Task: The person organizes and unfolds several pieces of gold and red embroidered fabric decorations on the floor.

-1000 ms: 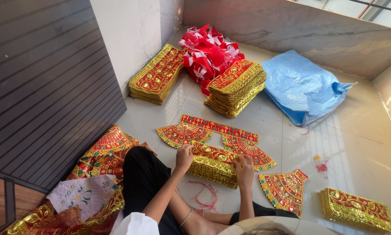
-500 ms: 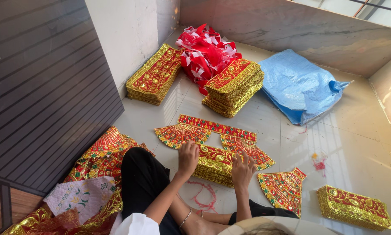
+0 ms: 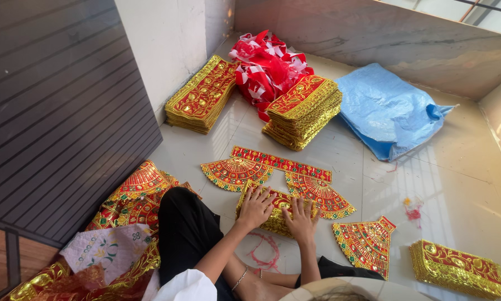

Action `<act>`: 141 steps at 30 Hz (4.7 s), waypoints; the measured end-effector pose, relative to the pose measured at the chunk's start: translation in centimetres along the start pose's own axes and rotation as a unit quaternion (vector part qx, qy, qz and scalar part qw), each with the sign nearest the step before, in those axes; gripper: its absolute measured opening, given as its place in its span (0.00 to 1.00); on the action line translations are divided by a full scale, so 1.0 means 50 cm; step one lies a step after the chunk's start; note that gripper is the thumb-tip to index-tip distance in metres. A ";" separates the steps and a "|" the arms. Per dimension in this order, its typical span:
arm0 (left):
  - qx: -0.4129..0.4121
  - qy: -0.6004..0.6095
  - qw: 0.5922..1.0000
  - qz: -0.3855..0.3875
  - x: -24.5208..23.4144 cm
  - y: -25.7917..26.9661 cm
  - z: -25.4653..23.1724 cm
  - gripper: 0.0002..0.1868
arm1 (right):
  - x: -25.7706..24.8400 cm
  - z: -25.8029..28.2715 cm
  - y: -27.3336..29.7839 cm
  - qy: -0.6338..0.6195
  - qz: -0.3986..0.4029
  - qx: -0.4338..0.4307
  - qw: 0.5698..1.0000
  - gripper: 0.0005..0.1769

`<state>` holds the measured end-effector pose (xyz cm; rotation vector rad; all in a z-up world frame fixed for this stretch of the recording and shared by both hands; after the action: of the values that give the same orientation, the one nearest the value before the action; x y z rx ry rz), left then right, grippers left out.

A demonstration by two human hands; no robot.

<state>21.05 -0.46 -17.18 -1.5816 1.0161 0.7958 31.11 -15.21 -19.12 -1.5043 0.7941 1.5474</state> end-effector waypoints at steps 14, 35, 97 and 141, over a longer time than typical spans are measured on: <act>0.023 0.045 0.984 -0.174 -0.211 0.063 -0.025 0.19 | -0.163 -0.142 0.052 -0.273 -0.235 0.150 0.921 0.28; -0.477 0.013 0.852 -0.218 -0.489 0.672 0.159 0.12 | -0.120 0.334 0.254 -0.548 0.213 -0.116 0.801 0.24; -0.229 0.063 0.941 -0.240 -0.200 0.054 0.107 0.14 | -0.159 -0.068 0.064 -0.099 -0.244 0.086 0.961 0.13; -0.198 0.533 0.761 -0.313 -0.578 0.370 0.115 0.29 | -0.194 0.381 0.323 -0.685 0.339 -0.245 0.596 0.34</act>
<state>-7.81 9.55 -0.56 -2.6387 0.9473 -0.5143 7.41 -7.31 -9.45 0.2099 -0.1197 2.9211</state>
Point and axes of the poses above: each hand's wrist, its own y-axis away from the middle knuckle, its own x-axis out of the palm, z = x × y, the point moved 8 cm from there along -y, towards the middle knuckle, and after that the axes turned 10 degrees about x, right-handed, at the moved point
